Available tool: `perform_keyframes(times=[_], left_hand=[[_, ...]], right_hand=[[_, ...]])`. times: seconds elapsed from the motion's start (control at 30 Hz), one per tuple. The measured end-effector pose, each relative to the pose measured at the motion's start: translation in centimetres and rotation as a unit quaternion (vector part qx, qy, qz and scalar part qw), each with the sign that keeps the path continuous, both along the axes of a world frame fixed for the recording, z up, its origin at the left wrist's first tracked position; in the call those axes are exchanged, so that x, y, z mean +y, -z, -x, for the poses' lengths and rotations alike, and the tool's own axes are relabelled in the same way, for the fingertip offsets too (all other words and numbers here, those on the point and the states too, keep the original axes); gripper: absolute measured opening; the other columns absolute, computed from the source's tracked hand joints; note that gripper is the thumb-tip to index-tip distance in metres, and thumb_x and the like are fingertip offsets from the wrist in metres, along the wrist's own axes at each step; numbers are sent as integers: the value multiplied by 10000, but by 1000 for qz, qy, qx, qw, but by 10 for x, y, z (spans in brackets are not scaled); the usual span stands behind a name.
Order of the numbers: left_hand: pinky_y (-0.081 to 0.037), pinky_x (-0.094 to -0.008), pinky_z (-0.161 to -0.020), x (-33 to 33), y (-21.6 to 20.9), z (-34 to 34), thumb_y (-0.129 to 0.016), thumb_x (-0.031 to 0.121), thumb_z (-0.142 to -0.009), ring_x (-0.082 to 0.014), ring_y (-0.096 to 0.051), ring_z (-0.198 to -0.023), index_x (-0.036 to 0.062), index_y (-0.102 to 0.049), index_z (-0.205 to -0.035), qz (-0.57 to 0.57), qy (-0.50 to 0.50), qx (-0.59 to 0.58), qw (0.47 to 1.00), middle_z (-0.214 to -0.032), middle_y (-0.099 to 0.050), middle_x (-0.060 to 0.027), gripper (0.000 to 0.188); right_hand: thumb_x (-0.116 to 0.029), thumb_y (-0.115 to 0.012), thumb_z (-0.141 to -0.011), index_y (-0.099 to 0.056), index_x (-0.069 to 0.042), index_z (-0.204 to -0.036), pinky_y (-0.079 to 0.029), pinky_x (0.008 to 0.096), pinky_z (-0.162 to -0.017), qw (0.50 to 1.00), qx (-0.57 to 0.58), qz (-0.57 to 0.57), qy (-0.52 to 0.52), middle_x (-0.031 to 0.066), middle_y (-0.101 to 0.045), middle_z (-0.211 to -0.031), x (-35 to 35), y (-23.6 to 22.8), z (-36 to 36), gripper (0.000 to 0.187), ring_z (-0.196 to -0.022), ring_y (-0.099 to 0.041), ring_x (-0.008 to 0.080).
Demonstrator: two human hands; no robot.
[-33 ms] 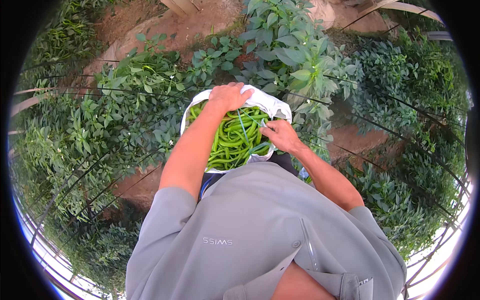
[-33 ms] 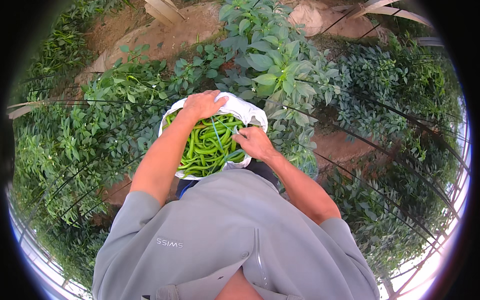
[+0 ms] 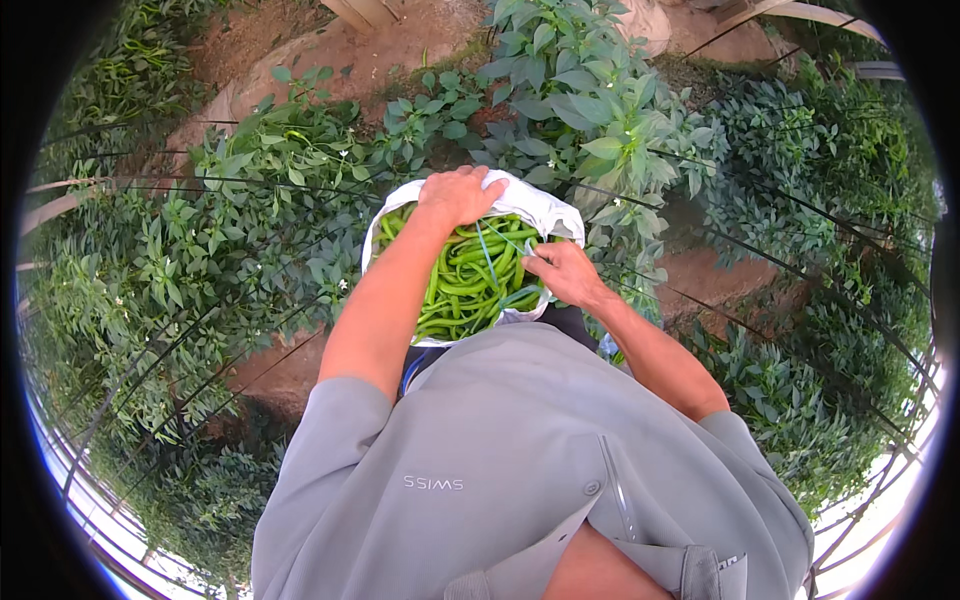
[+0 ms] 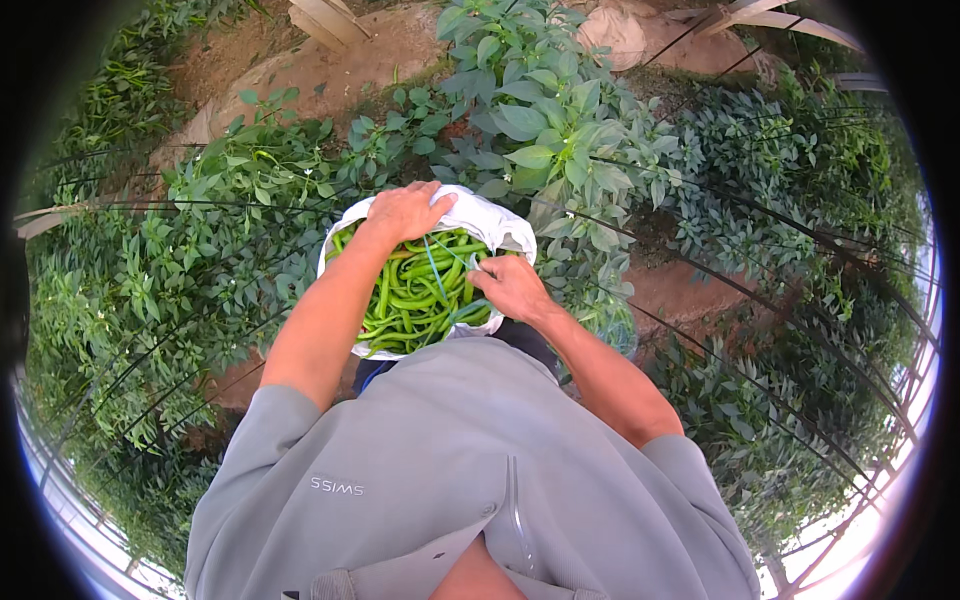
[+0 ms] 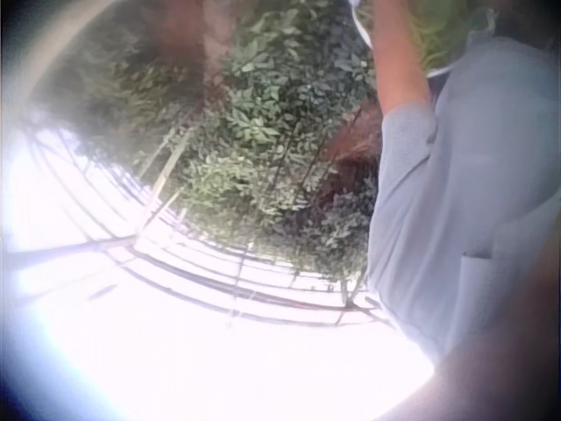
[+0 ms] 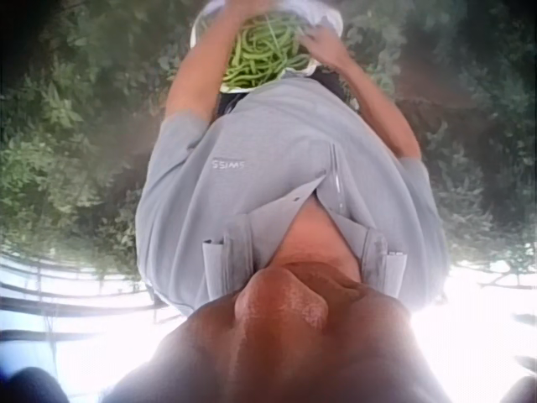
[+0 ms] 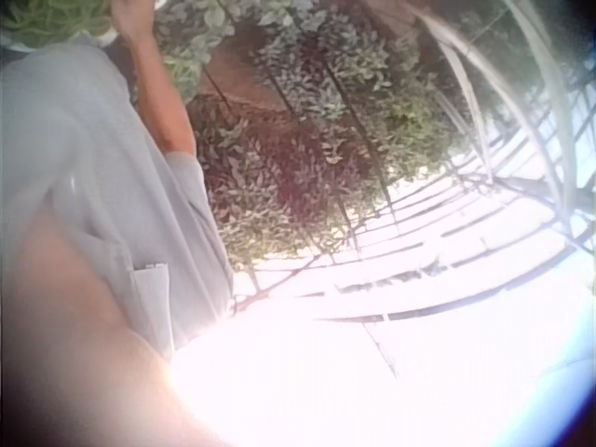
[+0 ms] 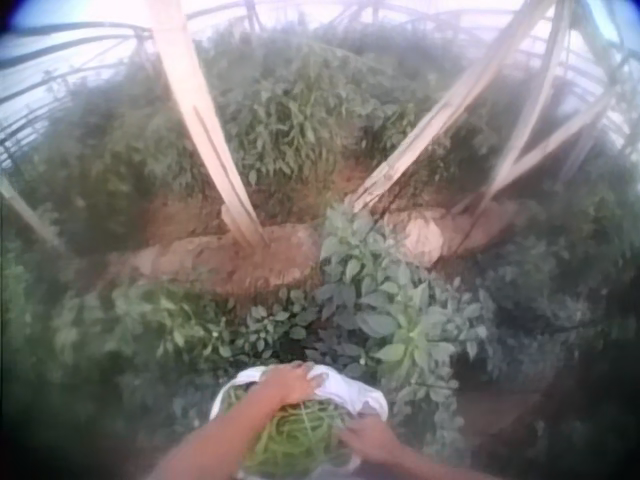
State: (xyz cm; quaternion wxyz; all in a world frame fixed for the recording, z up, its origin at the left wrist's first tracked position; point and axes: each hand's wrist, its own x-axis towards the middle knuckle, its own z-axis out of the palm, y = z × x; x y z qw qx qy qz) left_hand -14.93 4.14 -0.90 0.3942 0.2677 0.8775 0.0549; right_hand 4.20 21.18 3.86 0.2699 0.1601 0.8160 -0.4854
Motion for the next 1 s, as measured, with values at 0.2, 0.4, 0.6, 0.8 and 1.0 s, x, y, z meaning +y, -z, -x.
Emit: perform_keyframes(times=[0.2, 0.4, 0.6, 0.8, 1.0], left_hand=[[-504, -502, -1118, -15, 14, -45, -349, 588, -1124, -391, -657, -1297, 51, -601, -1482, -71, -6, 79, 994, -1505, -623, -221, 693], [-482, -509, -1114, -16, 17, -63, -432, 576, -1109, -411, -648, -1278, 19, -619, -1409, -143, -25, 141, 979, -1445, -641, -269, 659], [-487, -524, -1124, -26, 22, -79, -498, 570, -1089, -463, -650, -1267, 12, -614, -1450, -160, -34, 195, 967, -1436, -645, -289, 675], [-360, -570, -1235, -22, 3, -96, -549, 561, -1070, -497, -518, -1426, -36, -586, -1469, -196, -41, 237, 951, -1525, -561, -330, 719], [-269, -592, -1282, -28, 7, -146, -610, 550, -1027, -465, -393, -1543, -30, -478, -1578, -289, -100, 249, 919, -1659, -449, -232, 811]], right_hand=[[-326, -695, -991, -582, 26, -792, -445, 489, -612, 998, 19, 44, -34, 241, -531, -666, 9, -9, -33, 419, -596, -476, 383], [-320, -690, -1003, -589, 2, -766, -477, 513, -626, 996, 53, 24, -73, 235, -571, -661, 15, -13, -46, 413, -632, -568, 449], [-306, -675, -1008, -590, -11, -754, -493, 521, -641, 988, 98, 22, -119, 231, -593, -669, 14, -8, -53, 399, -665, -610, 464], [-290, -692, -997, -585, -2, -751, -484, 520, -623, 992, 80, 36, -86, 241, -583, -669, 10, -6, -43, 392, -652, -604, 462], [-281, -709, -987, -589, -6, -751, -482, 519, -613, 994, 68, 39, -82, 240, -585, -665, 9, -7, -39, 382, -639, -600, 459]])
